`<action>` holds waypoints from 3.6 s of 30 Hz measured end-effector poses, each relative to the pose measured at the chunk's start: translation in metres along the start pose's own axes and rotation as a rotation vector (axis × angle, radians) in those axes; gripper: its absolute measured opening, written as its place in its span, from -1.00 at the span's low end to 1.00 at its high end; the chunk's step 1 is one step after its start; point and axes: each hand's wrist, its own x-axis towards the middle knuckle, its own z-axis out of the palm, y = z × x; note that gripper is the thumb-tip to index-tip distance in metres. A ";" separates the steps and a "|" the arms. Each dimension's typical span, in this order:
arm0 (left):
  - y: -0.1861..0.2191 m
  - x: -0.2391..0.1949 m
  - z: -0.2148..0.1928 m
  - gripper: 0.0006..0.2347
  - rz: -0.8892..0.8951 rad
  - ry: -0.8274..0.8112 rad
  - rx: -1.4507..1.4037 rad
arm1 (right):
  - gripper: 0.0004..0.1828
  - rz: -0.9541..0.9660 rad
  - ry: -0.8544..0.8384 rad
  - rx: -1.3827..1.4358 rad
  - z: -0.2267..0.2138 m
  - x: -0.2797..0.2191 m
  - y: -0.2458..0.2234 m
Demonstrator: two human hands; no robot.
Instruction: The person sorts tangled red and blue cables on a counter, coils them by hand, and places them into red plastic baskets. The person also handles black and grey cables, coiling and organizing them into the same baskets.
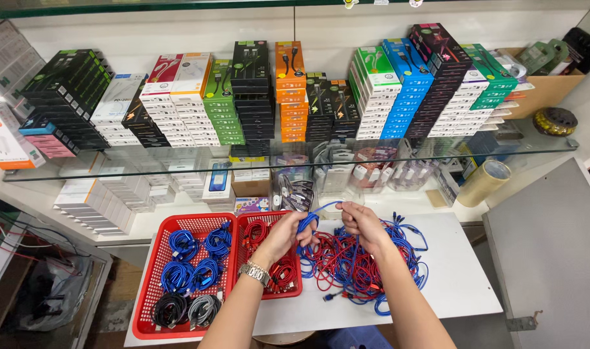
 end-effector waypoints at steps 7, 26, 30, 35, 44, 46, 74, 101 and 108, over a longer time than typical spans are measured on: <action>0.022 0.020 0.021 -0.76 0.116 0.126 -0.151 | -0.71 0.216 -0.019 -0.073 0.041 -0.028 0.053; 0.022 0.007 0.021 -0.72 -0.067 -0.101 -0.065 | -0.78 0.001 -0.062 -0.217 -0.024 -0.009 -0.005; 0.019 0.019 0.025 -0.75 0.062 0.135 -0.241 | -0.73 0.071 0.026 -0.030 0.003 -0.009 0.050; 0.004 0.036 0.027 -0.75 0.217 0.376 0.324 | -0.71 0.189 -0.154 0.063 0.064 -0.030 0.080; -0.010 0.020 0.012 -0.70 0.176 0.519 1.058 | -0.75 -0.134 -0.041 -0.228 0.065 -0.044 0.002; -0.012 0.020 0.013 -0.70 0.098 0.445 0.859 | -0.76 -0.173 0.023 -0.278 0.058 -0.041 0.001; -0.047 0.012 0.037 -0.78 0.095 0.578 1.221 | -0.77 -0.680 0.221 -1.416 0.070 -0.075 -0.033; -0.041 0.005 0.029 -0.79 -0.072 0.372 0.653 | -0.55 0.120 -0.226 -0.047 0.009 -0.019 0.020; -0.044 -0.007 0.011 -0.75 -0.008 0.497 0.591 | -0.61 0.113 -0.159 0.022 0.006 0.001 0.038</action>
